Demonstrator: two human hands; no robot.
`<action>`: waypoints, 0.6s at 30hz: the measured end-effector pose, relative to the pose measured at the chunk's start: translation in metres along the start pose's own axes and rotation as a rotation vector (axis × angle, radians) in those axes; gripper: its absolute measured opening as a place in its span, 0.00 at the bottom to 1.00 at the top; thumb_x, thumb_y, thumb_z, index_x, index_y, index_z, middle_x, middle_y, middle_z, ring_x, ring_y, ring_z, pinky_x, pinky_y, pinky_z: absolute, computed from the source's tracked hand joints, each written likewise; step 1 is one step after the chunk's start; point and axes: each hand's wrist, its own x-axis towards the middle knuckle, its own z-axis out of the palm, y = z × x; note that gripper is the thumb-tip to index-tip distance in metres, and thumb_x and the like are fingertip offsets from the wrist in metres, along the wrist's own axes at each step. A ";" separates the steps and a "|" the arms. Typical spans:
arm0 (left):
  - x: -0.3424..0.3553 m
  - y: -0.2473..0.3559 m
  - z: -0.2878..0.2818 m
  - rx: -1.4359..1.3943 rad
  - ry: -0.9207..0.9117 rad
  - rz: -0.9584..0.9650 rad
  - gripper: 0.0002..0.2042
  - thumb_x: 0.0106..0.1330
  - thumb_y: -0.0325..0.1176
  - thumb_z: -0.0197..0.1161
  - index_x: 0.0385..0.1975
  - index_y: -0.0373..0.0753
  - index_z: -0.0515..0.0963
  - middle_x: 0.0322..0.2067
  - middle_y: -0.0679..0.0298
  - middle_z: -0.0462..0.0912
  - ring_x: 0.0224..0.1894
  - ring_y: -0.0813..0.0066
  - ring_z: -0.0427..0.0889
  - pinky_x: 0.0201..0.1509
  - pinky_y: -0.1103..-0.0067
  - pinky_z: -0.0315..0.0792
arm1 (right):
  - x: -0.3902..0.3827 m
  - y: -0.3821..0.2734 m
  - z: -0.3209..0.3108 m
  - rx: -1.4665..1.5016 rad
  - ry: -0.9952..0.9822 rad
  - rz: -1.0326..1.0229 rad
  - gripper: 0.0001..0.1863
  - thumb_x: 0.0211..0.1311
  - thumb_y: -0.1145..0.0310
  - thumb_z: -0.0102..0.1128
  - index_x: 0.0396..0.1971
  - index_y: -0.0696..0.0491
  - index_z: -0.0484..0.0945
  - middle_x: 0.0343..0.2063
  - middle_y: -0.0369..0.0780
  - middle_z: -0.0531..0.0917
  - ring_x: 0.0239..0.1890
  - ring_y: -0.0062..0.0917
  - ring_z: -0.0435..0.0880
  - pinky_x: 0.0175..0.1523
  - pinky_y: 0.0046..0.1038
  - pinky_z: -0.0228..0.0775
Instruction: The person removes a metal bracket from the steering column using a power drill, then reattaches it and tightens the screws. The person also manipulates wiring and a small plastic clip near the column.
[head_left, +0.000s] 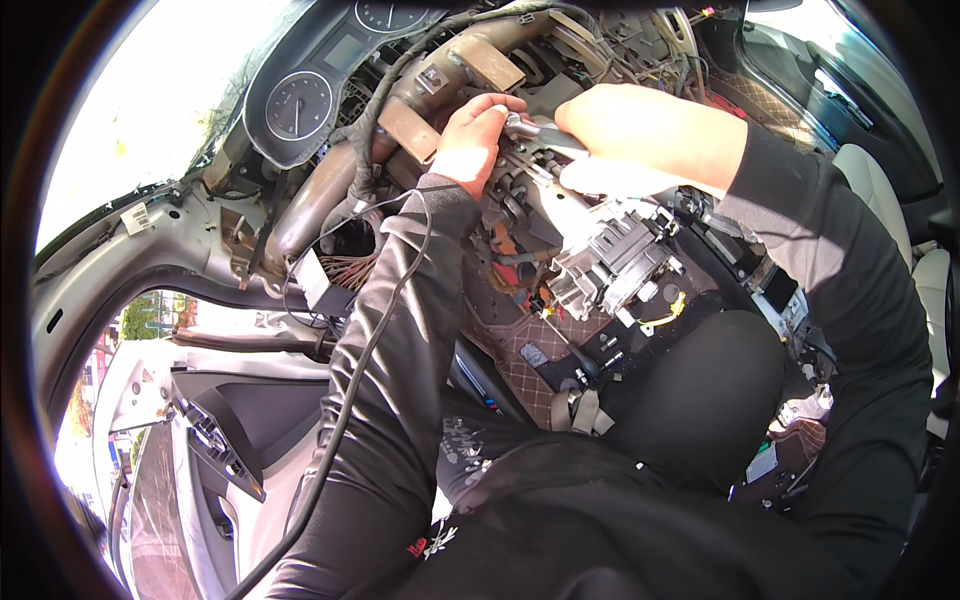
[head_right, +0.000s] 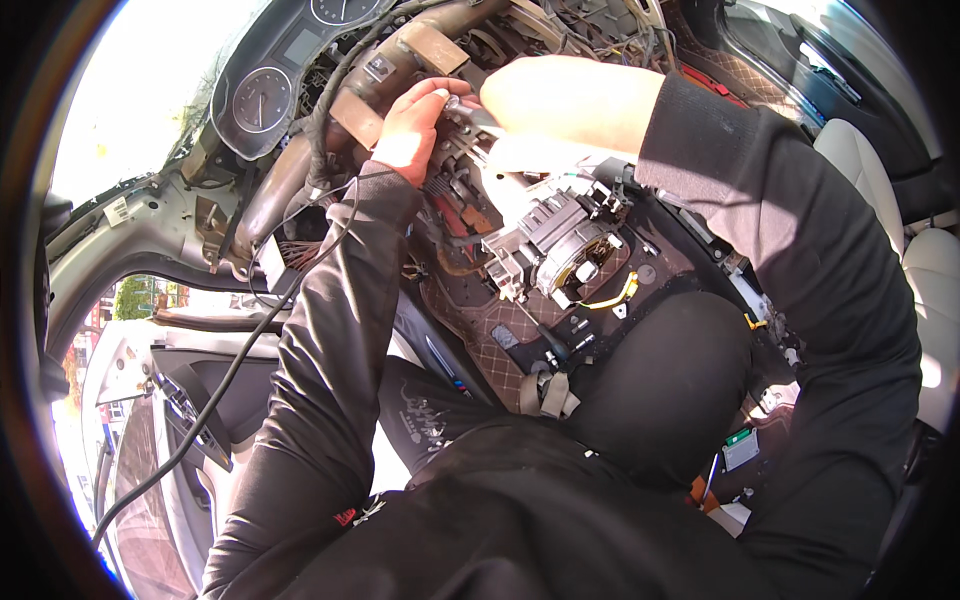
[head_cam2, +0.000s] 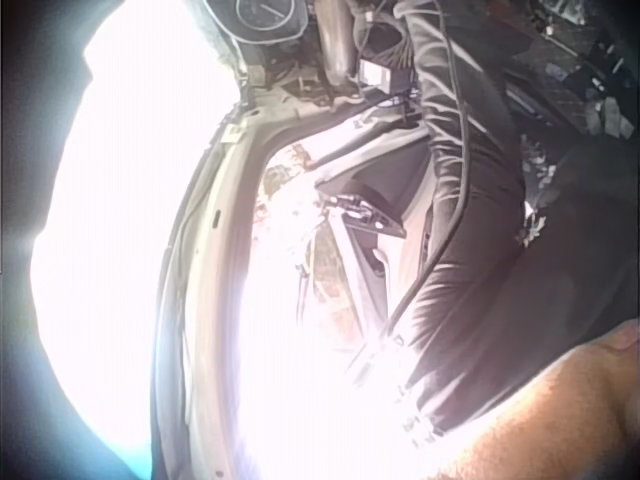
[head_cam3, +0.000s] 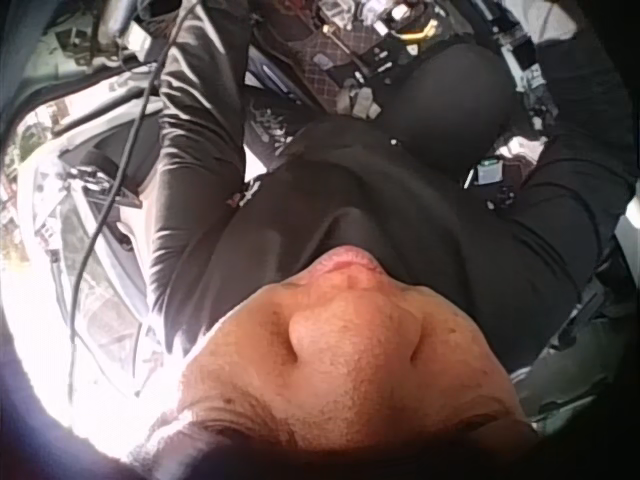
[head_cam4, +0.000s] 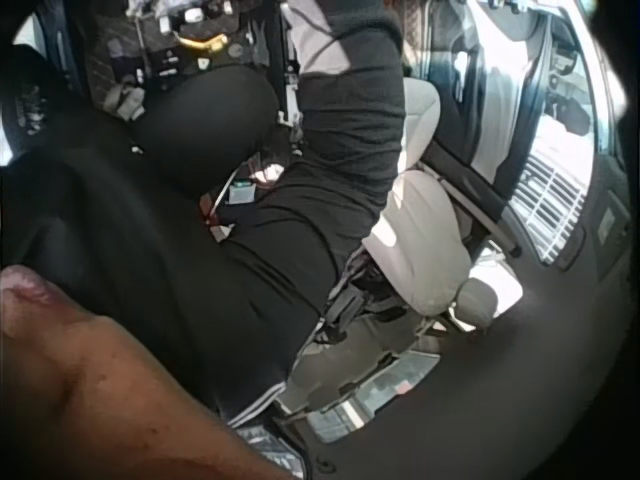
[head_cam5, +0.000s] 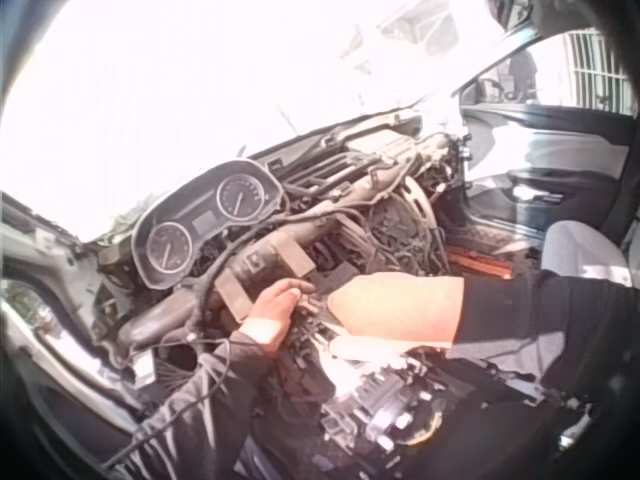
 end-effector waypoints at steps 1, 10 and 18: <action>0.000 0.001 0.000 -0.007 -0.008 -0.004 0.16 0.81 0.29 0.49 0.55 0.28 0.82 0.40 0.56 0.90 0.43 0.71 0.88 0.57 0.75 0.81 | 0.000 -0.008 -0.002 -0.064 0.005 0.017 0.17 0.66 0.61 0.67 0.44 0.60 0.87 0.38 0.55 0.90 0.47 0.50 0.93 0.54 0.48 0.85; -0.002 0.008 0.001 0.126 -0.026 0.012 0.14 0.79 0.29 0.52 0.54 0.30 0.83 0.36 0.57 0.92 0.40 0.72 0.87 0.52 0.77 0.81 | 0.052 0.066 0.032 -0.467 0.111 0.370 0.12 0.68 0.71 0.66 0.45 0.53 0.95 0.43 0.46 0.95 0.47 0.41 0.97 0.51 0.42 0.89; 0.004 -0.001 -0.006 0.197 -0.005 0.044 0.16 0.81 0.33 0.51 0.55 0.30 0.82 0.39 0.57 0.93 0.43 0.71 0.87 0.57 0.75 0.80 | 0.059 0.069 0.046 -0.220 0.293 0.183 0.12 0.71 0.66 0.64 0.48 0.54 0.88 0.40 0.48 0.92 0.49 0.48 0.93 0.56 0.49 0.84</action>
